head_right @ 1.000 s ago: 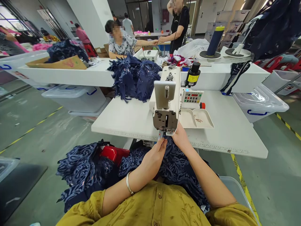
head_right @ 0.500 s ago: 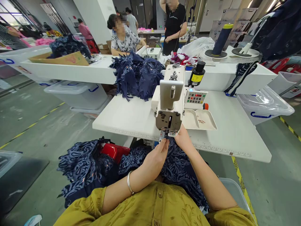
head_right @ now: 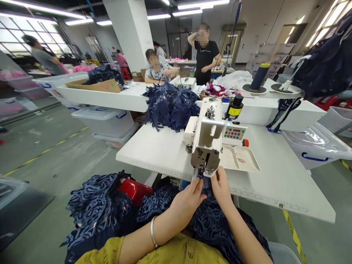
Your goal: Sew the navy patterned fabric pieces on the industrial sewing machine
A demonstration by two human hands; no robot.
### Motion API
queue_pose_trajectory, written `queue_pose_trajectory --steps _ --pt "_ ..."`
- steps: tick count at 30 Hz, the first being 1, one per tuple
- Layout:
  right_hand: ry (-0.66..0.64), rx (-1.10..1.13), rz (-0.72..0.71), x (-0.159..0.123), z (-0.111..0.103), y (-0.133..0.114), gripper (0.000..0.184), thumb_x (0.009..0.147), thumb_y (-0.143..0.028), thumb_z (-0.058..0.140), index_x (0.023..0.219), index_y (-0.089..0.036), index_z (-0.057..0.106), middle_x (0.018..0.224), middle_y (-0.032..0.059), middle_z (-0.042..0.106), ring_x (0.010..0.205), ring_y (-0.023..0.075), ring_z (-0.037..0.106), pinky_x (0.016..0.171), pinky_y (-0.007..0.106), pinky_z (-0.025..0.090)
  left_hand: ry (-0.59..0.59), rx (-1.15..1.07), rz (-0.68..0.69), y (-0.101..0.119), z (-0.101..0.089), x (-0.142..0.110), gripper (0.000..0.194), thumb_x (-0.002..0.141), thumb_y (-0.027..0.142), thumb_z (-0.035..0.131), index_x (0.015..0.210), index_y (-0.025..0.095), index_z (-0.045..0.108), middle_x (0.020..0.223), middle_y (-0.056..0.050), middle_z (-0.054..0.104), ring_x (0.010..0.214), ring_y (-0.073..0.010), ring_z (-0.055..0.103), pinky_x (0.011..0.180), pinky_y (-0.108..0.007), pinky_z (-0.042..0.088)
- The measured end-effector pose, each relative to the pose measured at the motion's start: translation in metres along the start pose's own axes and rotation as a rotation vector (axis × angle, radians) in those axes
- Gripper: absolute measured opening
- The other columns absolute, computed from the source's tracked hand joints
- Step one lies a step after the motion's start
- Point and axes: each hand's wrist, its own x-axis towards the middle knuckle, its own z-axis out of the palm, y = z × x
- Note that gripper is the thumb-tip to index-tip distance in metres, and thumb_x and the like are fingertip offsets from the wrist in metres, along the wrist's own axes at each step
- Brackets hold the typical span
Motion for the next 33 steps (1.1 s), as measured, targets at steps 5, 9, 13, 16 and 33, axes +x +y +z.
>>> queue_pose_trajectory --steps 5,9,13,16,33 --pt "-0.201 0.139 0.173 -0.043 0.002 0.048 0.052 0.086 -0.063 0.043 0.11 -0.021 0.061 0.114 0.0113 0.065 0.114 0.0302 0.055 0.102 0.045 0.041 -0.076 -0.532 0.087 -0.008 -0.032 -0.009 0.041 0.094 0.013 0.041 0.133 0.019 0.051 0.132 -0.013 0.052 0.11 -0.0178 0.061 0.094 -0.028 0.052" --pt "-0.503 0.106 0.213 -0.079 -0.003 0.079 0.052 0.073 -0.058 0.064 0.112 -0.023 0.067 0.126 0.0106 0.062 0.123 0.0328 0.051 0.111 0.046 0.034 -0.203 -1.004 0.244 -0.019 -0.055 -0.019 0.035 0.089 0.01 0.047 0.112 0.022 0.07 0.108 -0.007 0.067 0.099 -0.0131 0.065 0.092 -0.021 0.049" --pt "-0.668 -0.032 0.234 -0.098 -0.019 0.091 0.032 0.062 -0.047 0.076 0.086 -0.025 0.075 0.103 0.0088 0.072 0.109 0.0353 0.059 0.11 0.052 0.031 -0.079 -1.043 0.007 -0.049 -0.045 -0.028 0.03 0.087 0.01 0.048 0.1 0.018 0.073 0.098 -0.007 0.07 0.092 -0.0136 0.065 0.087 -0.023 0.05" --pt "-0.673 -0.264 0.153 -0.092 -0.036 0.084 0.012 0.064 -0.036 0.075 0.064 -0.024 0.071 0.074 0.0063 0.072 0.085 0.0323 0.067 0.112 0.055 0.025 -0.061 -0.841 -0.196 -0.074 -0.023 -0.037 0.03 0.089 0.011 0.044 0.1 0.017 0.071 0.099 -0.006 0.069 0.093 -0.0138 0.064 0.089 -0.026 0.05" --pt "-0.916 -0.101 0.01 -0.063 -0.052 0.017 0.064 0.086 -0.073 0.037 0.066 -0.018 0.061 0.066 0.0011 0.056 0.063 0.0154 0.047 0.063 0.025 0.041 -0.464 -0.894 0.142 -0.008 0.002 -0.01 0.06 0.079 0.068 0.055 0.05 0.017 0.044 0.052 0.004 0.037 0.056 -0.0091 0.041 0.055 -0.022 0.033"
